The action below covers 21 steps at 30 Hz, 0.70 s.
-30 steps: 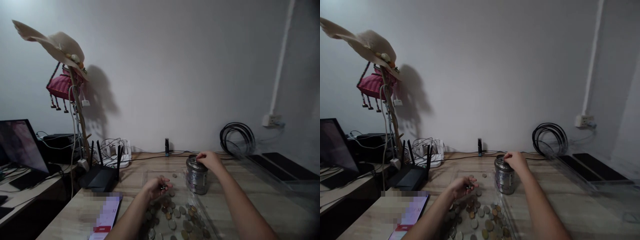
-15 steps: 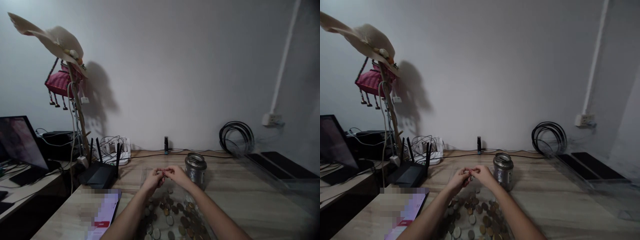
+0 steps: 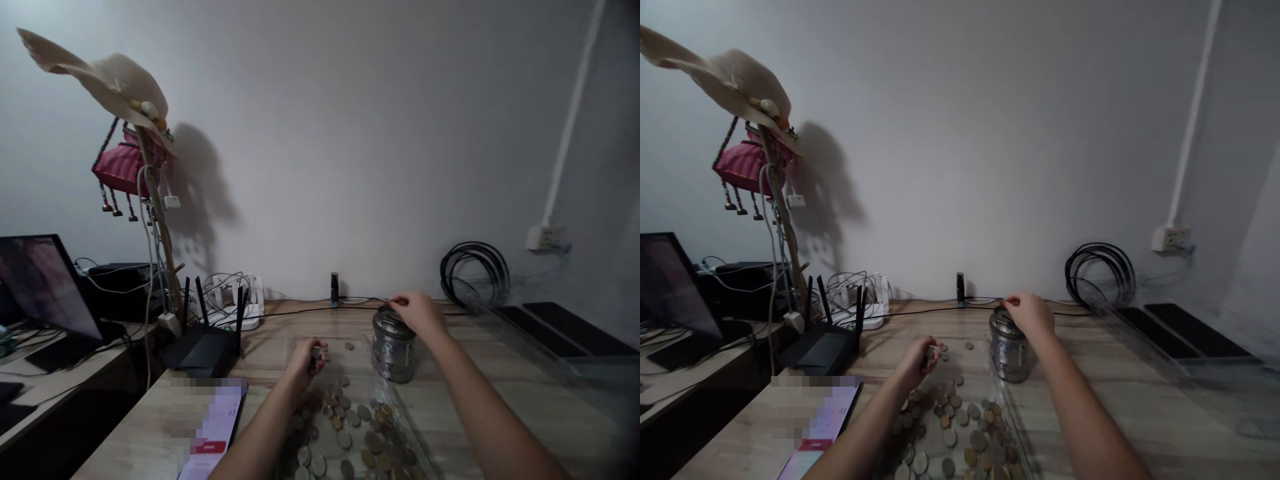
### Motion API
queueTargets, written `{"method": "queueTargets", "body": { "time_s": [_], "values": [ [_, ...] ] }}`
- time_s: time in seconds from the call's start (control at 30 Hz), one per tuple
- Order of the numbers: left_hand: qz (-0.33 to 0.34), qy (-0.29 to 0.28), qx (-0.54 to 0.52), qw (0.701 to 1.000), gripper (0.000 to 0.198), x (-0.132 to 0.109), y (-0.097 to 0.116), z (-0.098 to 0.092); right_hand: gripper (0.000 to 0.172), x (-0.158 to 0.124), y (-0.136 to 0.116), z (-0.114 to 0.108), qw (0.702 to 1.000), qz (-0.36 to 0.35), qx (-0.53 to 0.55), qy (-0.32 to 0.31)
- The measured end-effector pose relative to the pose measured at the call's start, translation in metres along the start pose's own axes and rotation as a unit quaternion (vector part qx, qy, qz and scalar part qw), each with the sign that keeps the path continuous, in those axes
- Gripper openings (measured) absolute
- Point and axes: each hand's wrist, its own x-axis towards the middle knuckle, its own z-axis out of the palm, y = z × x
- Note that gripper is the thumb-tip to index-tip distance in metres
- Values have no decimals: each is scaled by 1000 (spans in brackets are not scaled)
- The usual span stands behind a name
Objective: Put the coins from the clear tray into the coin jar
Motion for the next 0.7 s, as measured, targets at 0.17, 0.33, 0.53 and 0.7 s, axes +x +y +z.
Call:
{"method": "queueTargets", "body": {
  "time_s": [0.17, 0.33, 0.53, 0.7],
  "values": [
    [-67, -23, -48, 996, 29, -1, 2, 1, 15, 13, 14, 0, 990, -17, -108, -93],
    [-128, -50, -111, 984, 19, -7, 9, 2, 16, 12, 5, 4, 986, -33, -138, -92],
    [-134, -44, -168, 976, 23, -7, 8, -1, 15, 20, 5, 2, 978, -39, -167, -121],
    [-124, -66, -162, 977, 36, -7, 7, -1, 23, 4, -8, -6, 986, -64, -146, -56]
  ]
}}
